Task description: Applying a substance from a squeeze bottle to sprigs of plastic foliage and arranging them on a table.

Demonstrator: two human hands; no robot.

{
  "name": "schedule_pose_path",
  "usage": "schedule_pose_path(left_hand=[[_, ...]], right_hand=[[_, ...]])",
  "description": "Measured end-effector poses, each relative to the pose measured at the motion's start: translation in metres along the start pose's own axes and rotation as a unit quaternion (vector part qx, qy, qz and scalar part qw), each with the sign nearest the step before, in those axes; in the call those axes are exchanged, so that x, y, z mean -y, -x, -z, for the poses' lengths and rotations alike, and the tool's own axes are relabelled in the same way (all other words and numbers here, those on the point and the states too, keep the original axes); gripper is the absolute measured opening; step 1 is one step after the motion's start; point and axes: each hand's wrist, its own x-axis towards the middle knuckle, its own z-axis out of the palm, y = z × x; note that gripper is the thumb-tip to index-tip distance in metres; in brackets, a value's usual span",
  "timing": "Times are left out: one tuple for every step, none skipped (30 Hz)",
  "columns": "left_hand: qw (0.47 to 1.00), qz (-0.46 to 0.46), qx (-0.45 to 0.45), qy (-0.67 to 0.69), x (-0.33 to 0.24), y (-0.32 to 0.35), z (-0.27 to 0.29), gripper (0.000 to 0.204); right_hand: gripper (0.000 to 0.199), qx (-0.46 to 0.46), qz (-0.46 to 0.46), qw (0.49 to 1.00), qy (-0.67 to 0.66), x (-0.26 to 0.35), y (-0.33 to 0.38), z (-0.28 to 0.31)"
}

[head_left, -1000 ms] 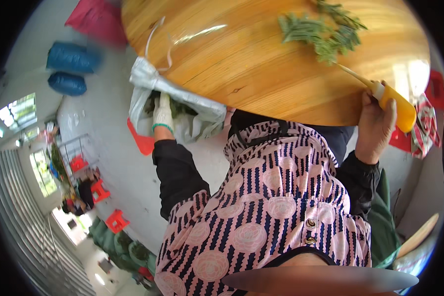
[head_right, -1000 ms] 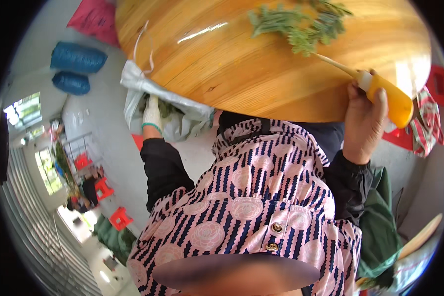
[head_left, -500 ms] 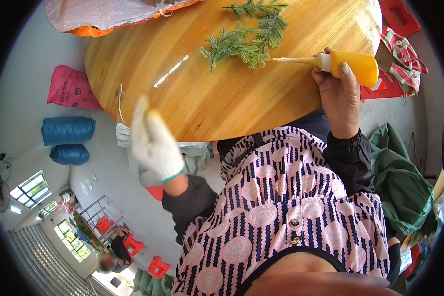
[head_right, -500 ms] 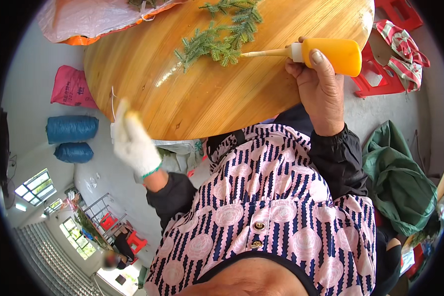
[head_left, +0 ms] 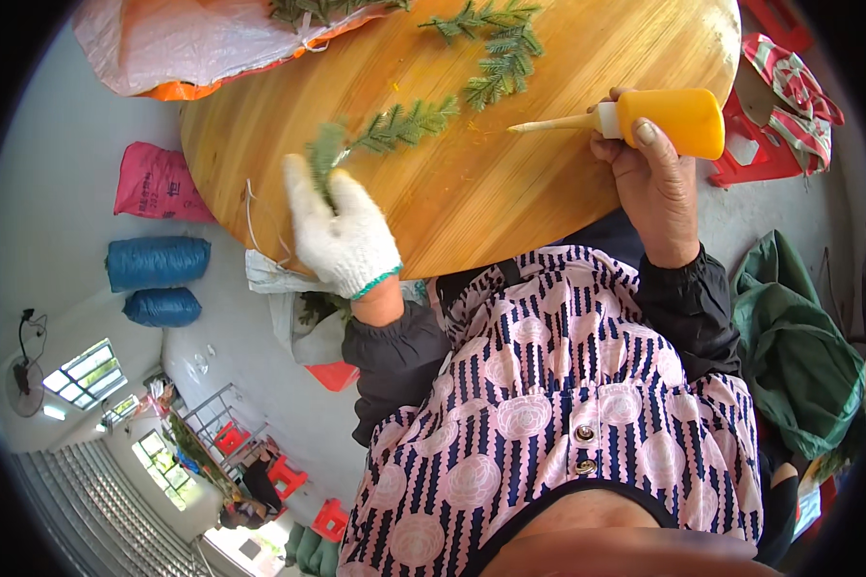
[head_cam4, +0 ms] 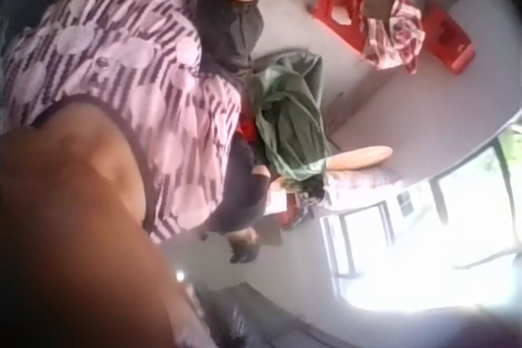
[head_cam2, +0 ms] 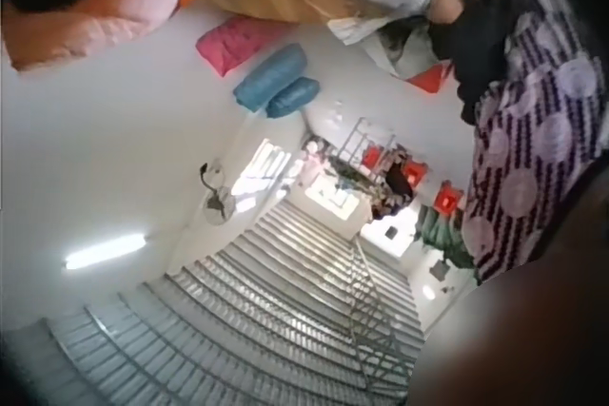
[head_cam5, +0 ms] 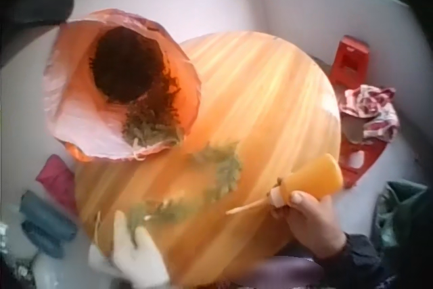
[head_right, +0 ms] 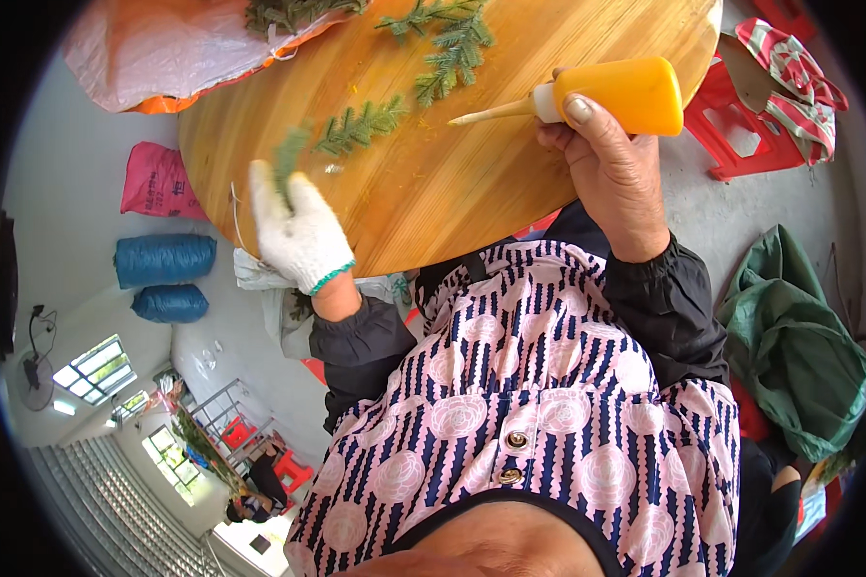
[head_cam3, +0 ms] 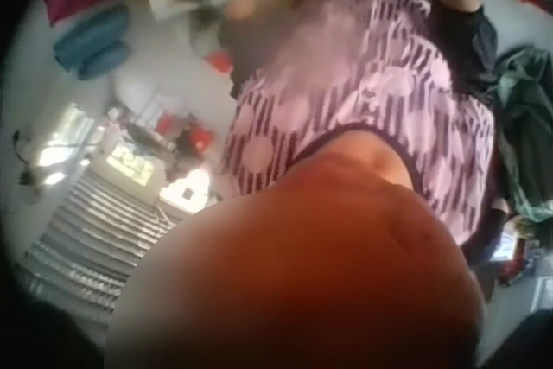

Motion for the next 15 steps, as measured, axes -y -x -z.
schedule_pose_path(left_hand=[[0.996,0.058,0.047,0.050,-0.006,0.005,0.004,0.053],[0.986,0.112,0.121,-0.033,-0.017,0.014,0.017,0.054],[0.984,0.121,0.127,-0.017,-0.038,0.022,0.027,0.054],[0.982,0.124,0.144,0.006,-0.046,0.028,0.026,0.054],[0.981,0.126,0.148,0.010,-0.041,0.030,0.025,0.054],[0.990,0.099,0.102,0.004,-0.038,0.028,0.031,0.054],[0.996,0.072,0.057,-0.002,-0.035,0.025,0.036,0.054],[0.996,0.075,0.055,-0.003,-0.032,0.020,0.038,0.054],[0.999,0.021,0.036,-0.005,-0.028,0.011,0.042,0.052],[0.999,-0.030,0.011,-0.016,-0.031,0.001,0.055,0.049],[1.000,-0.027,0.012,-0.007,-0.015,-0.005,0.047,0.049],[0.995,-0.082,0.060,-0.022,0.003,-0.012,0.037,0.053],[0.985,-0.135,0.101,-0.045,0.010,-0.019,0.031,0.058],[0.984,-0.059,0.159,0.055,0.009,-0.020,0.024,0.067],[0.978,-0.087,0.187,0.002,0.015,-0.025,0.021,0.070]], right_hand=[[0.040,0.006,0.000,0.999,-0.037,0.003,-0.001,-0.006],[0.040,0.015,-0.010,0.999,-0.042,0.003,-0.002,-0.009],[0.039,0.021,-0.005,0.999,-0.046,0.003,-0.002,-0.008],[0.039,0.016,0.007,0.999,-0.046,0.001,-0.002,-0.002],[0.039,0.013,0.008,0.999,-0.041,-0.001,-0.001,0.001],[0.039,0.000,0.014,0.999,-0.040,-0.001,-0.001,0.001],[0.039,-0.014,0.022,0.999,-0.038,-0.001,-0.002,0.000],[0.039,-0.011,0.020,0.999,-0.037,0.000,-0.003,0.003],[0.038,-0.006,0.018,0.999,-0.031,0.000,-0.004,0.004],[0.038,0.006,0.010,0.999,-0.030,0.005,-0.006,-0.001],[0.038,0.005,0.015,1.000,-0.022,0.003,-0.004,0.004],[0.038,-0.013,0.018,1.000,-0.014,0.002,-0.003,0.009],[0.039,-0.025,0.017,0.999,-0.013,0.004,-0.005,0.008],[0.039,-0.021,0.017,1.000,-0.009,0.006,-0.005,0.006],[0.039,-0.025,0.014,1.000,0.002,0.009,-0.003,0.003]])
